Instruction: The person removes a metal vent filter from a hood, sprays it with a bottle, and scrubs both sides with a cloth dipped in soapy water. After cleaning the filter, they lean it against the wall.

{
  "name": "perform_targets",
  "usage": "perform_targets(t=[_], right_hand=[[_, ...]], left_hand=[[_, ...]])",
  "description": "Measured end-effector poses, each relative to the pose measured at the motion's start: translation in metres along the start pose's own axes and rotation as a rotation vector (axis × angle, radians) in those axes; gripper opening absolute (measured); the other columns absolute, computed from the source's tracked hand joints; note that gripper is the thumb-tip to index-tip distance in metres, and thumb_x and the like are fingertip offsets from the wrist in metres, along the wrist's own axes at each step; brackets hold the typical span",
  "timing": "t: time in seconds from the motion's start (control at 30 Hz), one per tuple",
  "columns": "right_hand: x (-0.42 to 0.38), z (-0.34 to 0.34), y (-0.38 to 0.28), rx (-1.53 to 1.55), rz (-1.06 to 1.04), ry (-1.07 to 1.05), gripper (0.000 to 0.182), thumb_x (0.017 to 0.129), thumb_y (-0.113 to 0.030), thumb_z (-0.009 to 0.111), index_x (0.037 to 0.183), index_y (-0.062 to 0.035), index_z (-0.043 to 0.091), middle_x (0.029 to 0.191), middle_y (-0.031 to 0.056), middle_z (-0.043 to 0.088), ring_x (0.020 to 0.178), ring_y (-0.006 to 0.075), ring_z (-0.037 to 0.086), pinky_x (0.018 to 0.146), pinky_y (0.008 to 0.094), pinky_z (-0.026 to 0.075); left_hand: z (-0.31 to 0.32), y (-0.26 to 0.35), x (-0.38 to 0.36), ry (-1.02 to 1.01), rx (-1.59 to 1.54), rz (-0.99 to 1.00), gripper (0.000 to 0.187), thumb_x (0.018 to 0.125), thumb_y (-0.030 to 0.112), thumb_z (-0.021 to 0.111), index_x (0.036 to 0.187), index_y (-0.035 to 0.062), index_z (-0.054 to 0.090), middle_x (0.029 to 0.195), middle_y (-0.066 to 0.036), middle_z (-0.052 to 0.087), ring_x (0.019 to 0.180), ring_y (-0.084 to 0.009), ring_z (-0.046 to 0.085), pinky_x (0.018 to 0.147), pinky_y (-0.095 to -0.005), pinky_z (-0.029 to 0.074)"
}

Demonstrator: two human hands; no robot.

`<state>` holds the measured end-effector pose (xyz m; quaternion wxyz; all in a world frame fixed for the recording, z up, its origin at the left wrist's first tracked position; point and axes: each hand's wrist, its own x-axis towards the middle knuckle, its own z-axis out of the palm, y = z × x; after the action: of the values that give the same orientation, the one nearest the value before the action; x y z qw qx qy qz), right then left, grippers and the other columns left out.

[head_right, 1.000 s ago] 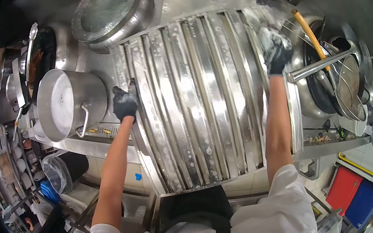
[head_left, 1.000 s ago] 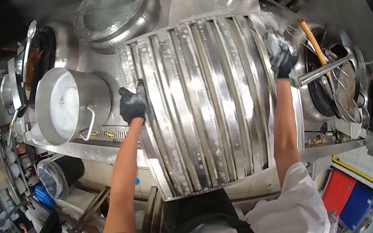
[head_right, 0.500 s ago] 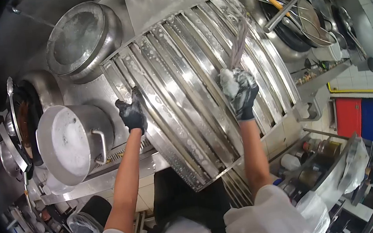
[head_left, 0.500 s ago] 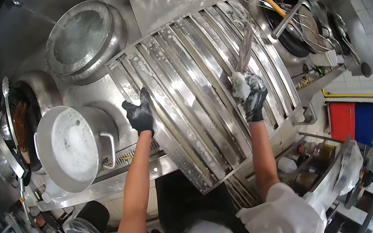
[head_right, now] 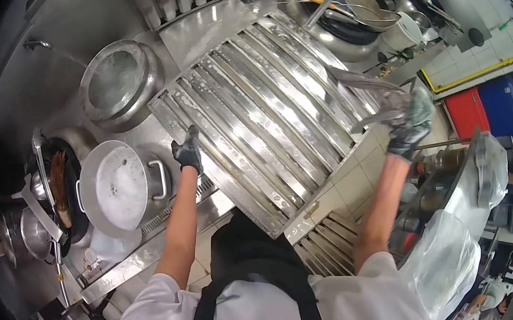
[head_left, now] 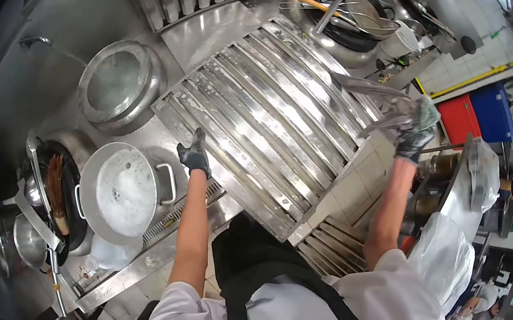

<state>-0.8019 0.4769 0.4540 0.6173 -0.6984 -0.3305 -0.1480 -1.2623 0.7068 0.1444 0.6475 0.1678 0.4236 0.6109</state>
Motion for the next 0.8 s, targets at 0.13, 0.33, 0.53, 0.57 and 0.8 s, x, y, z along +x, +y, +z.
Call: perform_targets(t=[0.13,0.33,0.53,0.57,0.8], right_hand=[[0.045,-0.074,0.047,0.55,0.121,-0.018,0.036,0.095,-0.015,0.05,0.122,0.0072,0.052,0.129,0.0169,0.054,0.119,0.0282,0.054,0.106,0.04,0.04],[0.054,-0.15,0.038,-0.464,-0.45,-0.196,0.055,0.08,-0.023,0.067,0.128,-0.0024,0.051,0.128,0.0118,0.056,0.12,0.0304,0.05,0.103,0.0379,0.041],[0.116,-0.181,-0.053,-0.699,-0.926,0.07,0.054,0.08,-0.04,0.068,0.118,-0.0033,0.059,0.114,0.0104,0.063,0.101,0.0271,0.06,0.092,0.0386,0.046],[0.128,-0.187,-0.077,-0.513,-0.846,0.096,0.052,0.081,-0.04,0.067,0.116,-0.0026,0.06,0.103,0.0105,0.067,0.088,0.0277,0.066,0.082,0.0376,0.052],[0.211,-0.227,-0.154,-0.78,-0.92,-0.365,0.059,0.08,-0.026,0.067,0.13,-0.001,0.05,0.118,0.0176,0.061,0.102,0.0325,0.061,0.094,0.0398,0.048]], left_hand=[[-0.011,-0.009,-0.025,-0.004,-0.408,-0.205,0.041,0.08,0.0,0.07,0.115,-0.0057,0.048,0.108,-0.021,0.061,0.095,-0.0293,0.064,0.083,-0.0382,0.055],[-0.008,-0.041,-0.089,0.595,0.586,-0.038,0.069,0.067,0.034,0.086,0.114,-0.0019,0.048,0.102,-0.016,0.062,0.089,-0.0269,0.061,0.077,-0.0374,0.051],[0.003,-0.035,-0.098,0.215,0.04,-0.032,0.054,0.083,0.017,0.071,0.126,0.0045,0.041,0.126,-0.021,0.048,0.116,-0.0303,0.051,0.097,-0.0409,0.044],[0.003,-0.036,-0.098,0.124,0.027,0.011,0.053,0.086,0.015,0.067,0.131,0.0058,0.039,0.138,-0.022,0.042,0.127,-0.0312,0.046,0.105,-0.0418,0.04],[-0.066,-0.066,-0.05,-0.228,-0.766,-0.333,0.065,0.088,0.024,0.064,0.141,0.0003,0.033,0.142,-0.01,0.039,0.128,-0.0225,0.039,0.11,-0.0327,0.028]])
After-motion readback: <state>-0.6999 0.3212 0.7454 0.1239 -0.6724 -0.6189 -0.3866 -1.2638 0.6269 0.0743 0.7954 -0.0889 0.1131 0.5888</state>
